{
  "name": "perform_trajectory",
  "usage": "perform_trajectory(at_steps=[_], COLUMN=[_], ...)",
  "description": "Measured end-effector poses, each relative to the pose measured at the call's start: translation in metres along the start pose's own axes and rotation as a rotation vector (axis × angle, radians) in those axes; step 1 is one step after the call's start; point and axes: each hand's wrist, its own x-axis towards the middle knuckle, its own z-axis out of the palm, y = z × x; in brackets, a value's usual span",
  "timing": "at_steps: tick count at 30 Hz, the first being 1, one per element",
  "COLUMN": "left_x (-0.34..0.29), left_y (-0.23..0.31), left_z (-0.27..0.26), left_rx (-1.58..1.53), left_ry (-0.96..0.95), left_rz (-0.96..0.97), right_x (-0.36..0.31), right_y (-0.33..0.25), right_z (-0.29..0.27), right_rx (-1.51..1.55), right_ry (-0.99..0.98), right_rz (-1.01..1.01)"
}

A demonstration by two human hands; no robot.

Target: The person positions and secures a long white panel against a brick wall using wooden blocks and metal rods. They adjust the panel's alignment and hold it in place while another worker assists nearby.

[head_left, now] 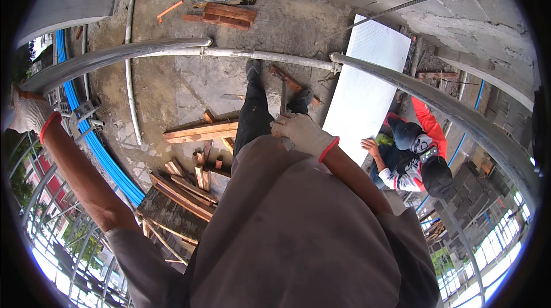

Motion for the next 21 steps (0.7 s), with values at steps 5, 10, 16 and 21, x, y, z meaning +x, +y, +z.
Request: perform_trajectory(at_steps=[5, 10, 16, 21], left_x=[0.009, 0.017, -0.083, -0.39], left_y=[-0.003, 0.004, -0.003, -0.075], left_z=[-0.006, -0.01, -0.015, -0.002], left_rx=[0.045, 0.113, 0.159, 0.044], left_ry=[-0.003, -0.023, -0.115, -1.207], left_rz=[-0.199, -0.363, -0.325, -0.719], right_x=[-0.01, -0.016, -0.006, 0.013], right_y=[0.007, 0.003, 0.003, -0.007], right_z=[0.031, 0.056, 0.061, 0.061], right_rx=[0.224, 0.295, 0.466, 0.6], right_ry=[0.216, 0.603, 0.988, 1.16], right_rz=[-0.018, 0.148, 0.453, 0.671])
